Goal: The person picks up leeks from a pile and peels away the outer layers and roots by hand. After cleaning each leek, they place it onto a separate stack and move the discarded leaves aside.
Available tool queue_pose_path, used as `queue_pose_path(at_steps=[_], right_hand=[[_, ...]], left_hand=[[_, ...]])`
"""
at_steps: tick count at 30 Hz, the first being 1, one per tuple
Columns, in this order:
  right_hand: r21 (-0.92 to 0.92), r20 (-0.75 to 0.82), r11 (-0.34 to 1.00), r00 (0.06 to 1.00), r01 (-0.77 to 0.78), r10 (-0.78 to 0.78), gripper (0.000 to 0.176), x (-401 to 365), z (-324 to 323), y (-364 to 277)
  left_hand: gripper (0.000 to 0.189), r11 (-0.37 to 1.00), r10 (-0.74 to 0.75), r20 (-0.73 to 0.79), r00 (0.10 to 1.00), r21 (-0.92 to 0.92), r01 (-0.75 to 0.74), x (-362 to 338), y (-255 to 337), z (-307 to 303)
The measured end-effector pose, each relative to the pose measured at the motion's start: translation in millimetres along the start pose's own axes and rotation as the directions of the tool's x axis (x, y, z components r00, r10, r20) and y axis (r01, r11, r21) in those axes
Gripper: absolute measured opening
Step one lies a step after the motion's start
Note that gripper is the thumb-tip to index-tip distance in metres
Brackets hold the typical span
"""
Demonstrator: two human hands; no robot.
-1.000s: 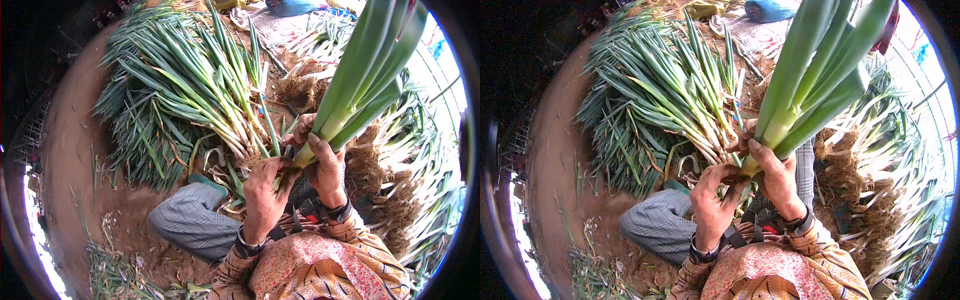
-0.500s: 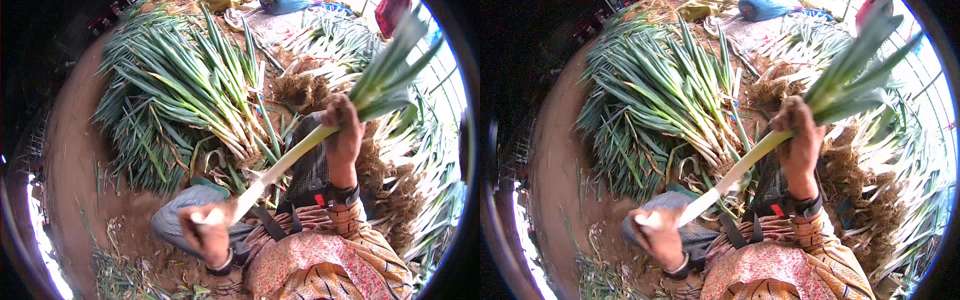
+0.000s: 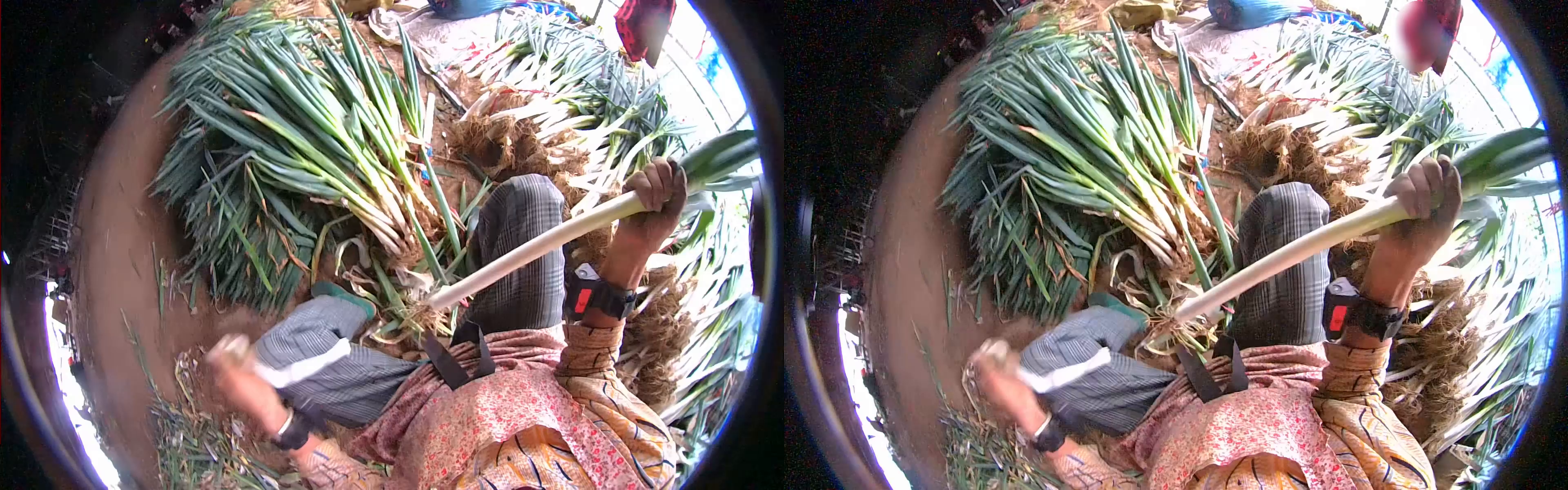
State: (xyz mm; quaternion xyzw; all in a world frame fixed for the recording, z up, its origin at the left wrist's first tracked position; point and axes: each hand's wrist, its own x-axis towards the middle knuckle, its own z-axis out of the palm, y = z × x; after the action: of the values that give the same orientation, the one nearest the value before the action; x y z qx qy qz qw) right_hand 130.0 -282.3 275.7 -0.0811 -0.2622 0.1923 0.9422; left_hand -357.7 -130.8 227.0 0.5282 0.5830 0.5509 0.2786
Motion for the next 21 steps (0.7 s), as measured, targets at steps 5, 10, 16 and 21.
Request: queue_pose_path(at_steps=[5,10,16,21], right_hand=[[0.324,0.328,0.919,0.938,-0.226,0.115,0.015,2,22,17],[0.291,0.335,0.906,0.920,-0.307,0.204,0.021,11,30,10],[-0.205,-0.090,0.853,0.877,-0.480,0.472,0.038,-54,78,55],[-0.219,-0.010,0.917,0.940,-0.334,0.341,0.039,-5,63,38]], left_hand=[[0.068,0.870,0.490,0.779,0.392,-0.410,-0.275,-68,44,145],[0.042,0.962,0.115,0.986,0.120,-0.141,0.235,-127,29,162],[0.037,0.878,-0.022,0.935,0.355,-0.151,0.453,-145,61,178],[0.045,0.906,0.162,0.803,0.574,-0.352,0.237,-155,27,186]])
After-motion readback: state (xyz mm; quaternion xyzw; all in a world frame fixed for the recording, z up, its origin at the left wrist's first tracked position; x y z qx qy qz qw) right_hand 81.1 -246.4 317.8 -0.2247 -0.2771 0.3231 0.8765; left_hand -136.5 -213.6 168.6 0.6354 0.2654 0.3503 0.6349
